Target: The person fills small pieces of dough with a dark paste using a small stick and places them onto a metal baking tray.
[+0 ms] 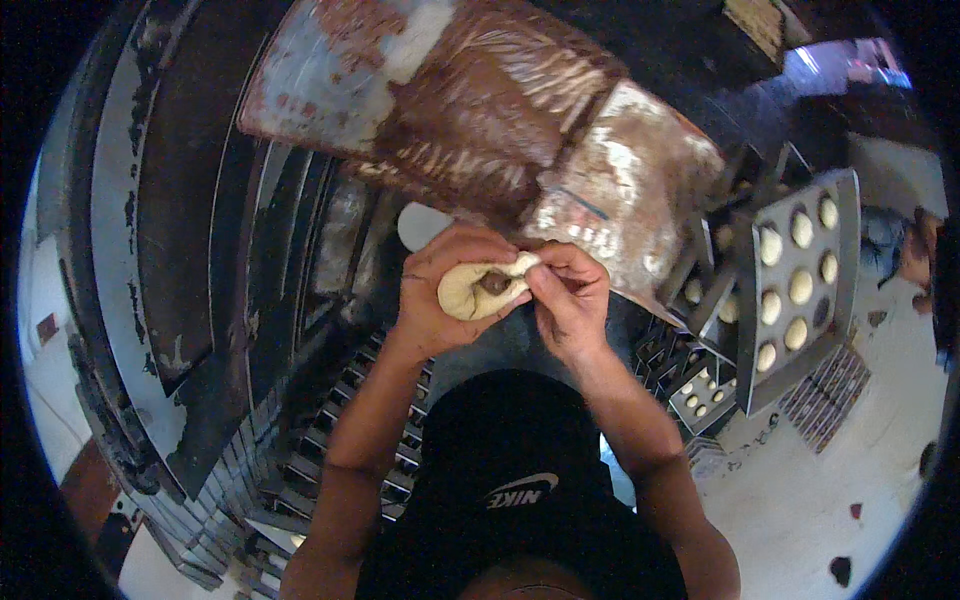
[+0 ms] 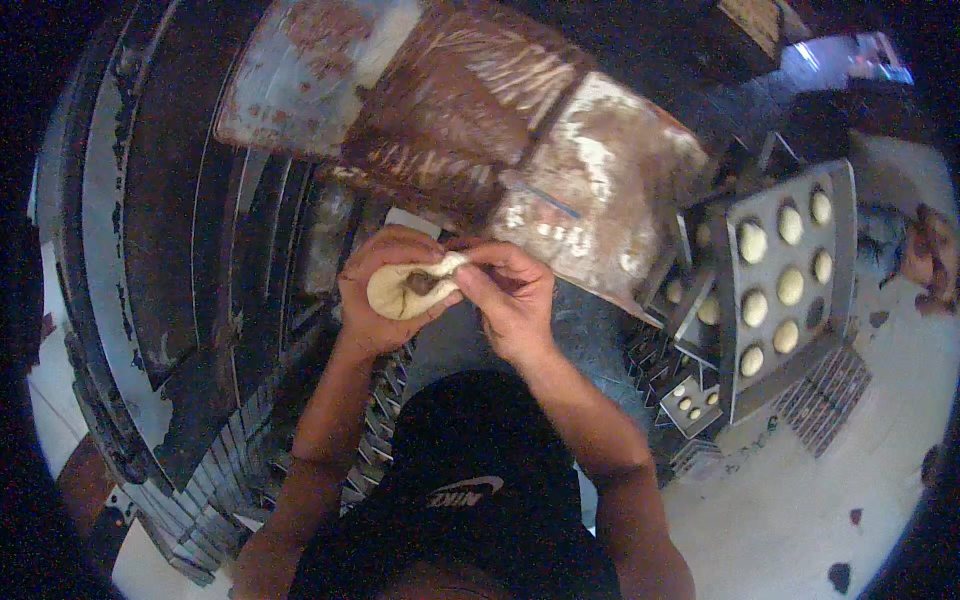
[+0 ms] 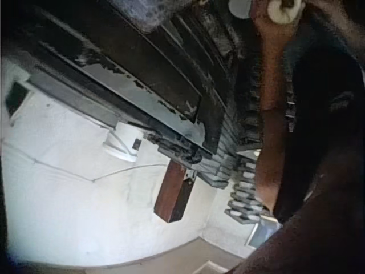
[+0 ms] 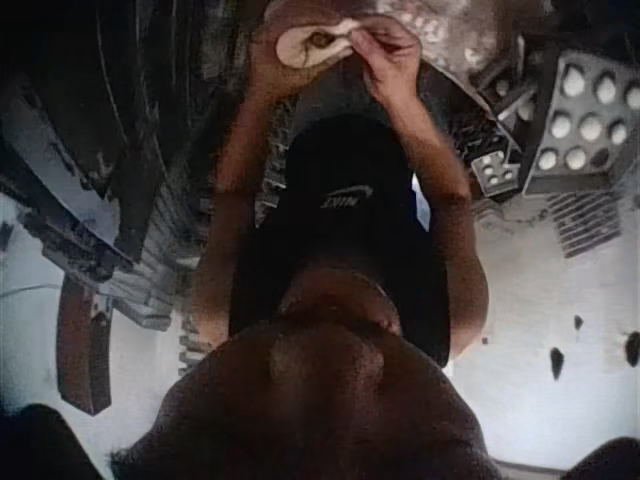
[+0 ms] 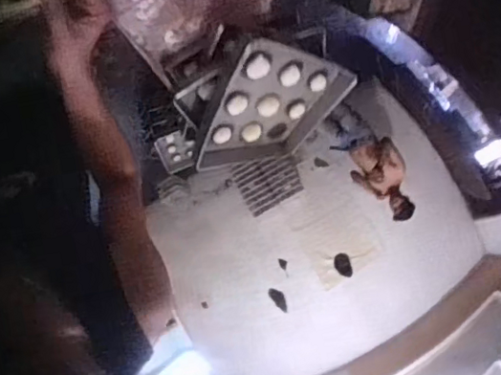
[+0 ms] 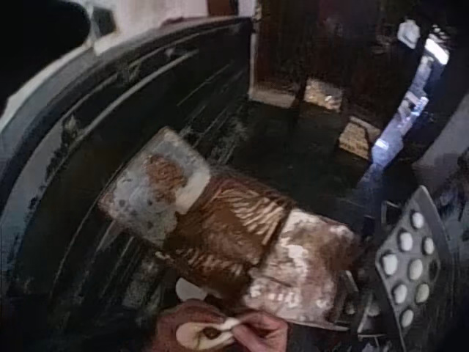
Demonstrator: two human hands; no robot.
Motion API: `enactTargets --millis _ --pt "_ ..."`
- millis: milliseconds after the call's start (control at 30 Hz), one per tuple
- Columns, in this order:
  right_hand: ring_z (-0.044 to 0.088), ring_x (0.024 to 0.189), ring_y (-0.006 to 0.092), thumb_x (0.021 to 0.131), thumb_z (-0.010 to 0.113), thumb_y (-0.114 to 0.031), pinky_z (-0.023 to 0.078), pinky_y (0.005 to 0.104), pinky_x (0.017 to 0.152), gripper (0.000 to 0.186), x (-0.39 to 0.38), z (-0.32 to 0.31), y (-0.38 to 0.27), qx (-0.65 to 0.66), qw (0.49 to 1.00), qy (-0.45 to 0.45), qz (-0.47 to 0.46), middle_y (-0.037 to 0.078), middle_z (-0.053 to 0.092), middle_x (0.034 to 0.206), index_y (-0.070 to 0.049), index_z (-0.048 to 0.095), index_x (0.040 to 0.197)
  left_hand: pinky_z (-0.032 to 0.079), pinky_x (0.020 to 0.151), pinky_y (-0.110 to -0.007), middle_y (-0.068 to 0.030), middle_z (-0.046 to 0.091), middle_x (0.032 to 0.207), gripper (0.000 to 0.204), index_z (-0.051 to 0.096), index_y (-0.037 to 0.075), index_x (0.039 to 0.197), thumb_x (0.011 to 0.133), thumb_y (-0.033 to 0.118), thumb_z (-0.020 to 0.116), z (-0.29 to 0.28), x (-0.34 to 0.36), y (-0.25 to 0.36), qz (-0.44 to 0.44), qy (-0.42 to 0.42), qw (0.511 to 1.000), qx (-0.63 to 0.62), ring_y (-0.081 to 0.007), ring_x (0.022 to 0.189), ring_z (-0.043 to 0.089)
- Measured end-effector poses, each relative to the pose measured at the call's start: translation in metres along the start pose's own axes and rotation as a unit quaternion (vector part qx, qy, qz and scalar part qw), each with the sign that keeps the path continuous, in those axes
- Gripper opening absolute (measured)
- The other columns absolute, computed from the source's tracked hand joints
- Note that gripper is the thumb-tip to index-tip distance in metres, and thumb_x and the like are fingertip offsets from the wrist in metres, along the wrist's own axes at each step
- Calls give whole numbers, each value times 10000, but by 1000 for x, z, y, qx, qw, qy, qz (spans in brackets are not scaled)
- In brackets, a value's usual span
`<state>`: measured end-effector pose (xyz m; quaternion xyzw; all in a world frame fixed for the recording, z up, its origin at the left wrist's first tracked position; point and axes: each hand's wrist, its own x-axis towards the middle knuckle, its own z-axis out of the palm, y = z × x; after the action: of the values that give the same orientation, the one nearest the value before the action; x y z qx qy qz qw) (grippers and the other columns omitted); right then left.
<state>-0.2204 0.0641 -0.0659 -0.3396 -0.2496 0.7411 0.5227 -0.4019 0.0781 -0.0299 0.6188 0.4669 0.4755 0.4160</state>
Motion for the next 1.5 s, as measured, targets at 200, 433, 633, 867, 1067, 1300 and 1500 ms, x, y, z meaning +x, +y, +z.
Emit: enactTargets --millis 200,433,633,867,1067,1300,1500 --pt "635 914 264 775 804 -9 527 355 830 211 -90 -16 -112 -518 807 44 -282 105 675 1032 -50 768 979 559 927 -386 -133 677 1338 451 686 66 1136 715 40 849 122 3 67 4 0 992 130 -313 1109 695" --pt "621 885 184 714 864 43 539 307 729 220 -169 -58 -191 -119 959 153 -208 81 596 986 -49 768 890 460 1052 -420 -169 513 1570 551 715 108 1235 690 131 794 216 -15 136 119 -144 976 116 -313 1268 650" --pt "622 897 147 735 867 34 546 266 703 237 -233 -62 -224 -239 915 175 -275 81 585 1055 -39 731 915 480 1028 -404 -197 489 1583 620 694 109 1320 715 151 819 256 -32 187 176 -164 970 38 -312 1273 649" --pt "561 1036 175 812 822 4 499 327 895 150 -282 -8 -209 -353 815 200 -413 84 579 1092 7 738 936 488 947 -436 -121 715 1180 175 735 53 1031 921 167 660 213 -50 225 311 -213 924 68 -319 1095 697" --pt "509 1246 217 919 762 -210 458 368 1042 579 -277 30 -99 8 915 141 -379 93 547 1250 -31 457 1378 382 1090 -464 -98 723 1084 365 735 38 951 1076 237 455 146 -85 219 187 -264 931 -167 -289 1186 636" --pt "604 1091 176 1122 363 -498 498 322 917 625 -287 68 -92 -144 935 83 -315 120 633 1252 52 539 1361 112 1235 -560 -102 495 1603 472 796 128 1197 1006 503 582 93 -112 253 336 -221 913 66 -402 1576 239" --pt "604 1265 285 1129 424 -374 461 431 1110 489 -296 109 -92 -4 879 278 -388 218 582 1399 44 530 1359 130 1235 -535 -160 588 1498 535 772 67 1218 975 525 643 128 -128 254 288 -188 937 -51 -383 1587 204"
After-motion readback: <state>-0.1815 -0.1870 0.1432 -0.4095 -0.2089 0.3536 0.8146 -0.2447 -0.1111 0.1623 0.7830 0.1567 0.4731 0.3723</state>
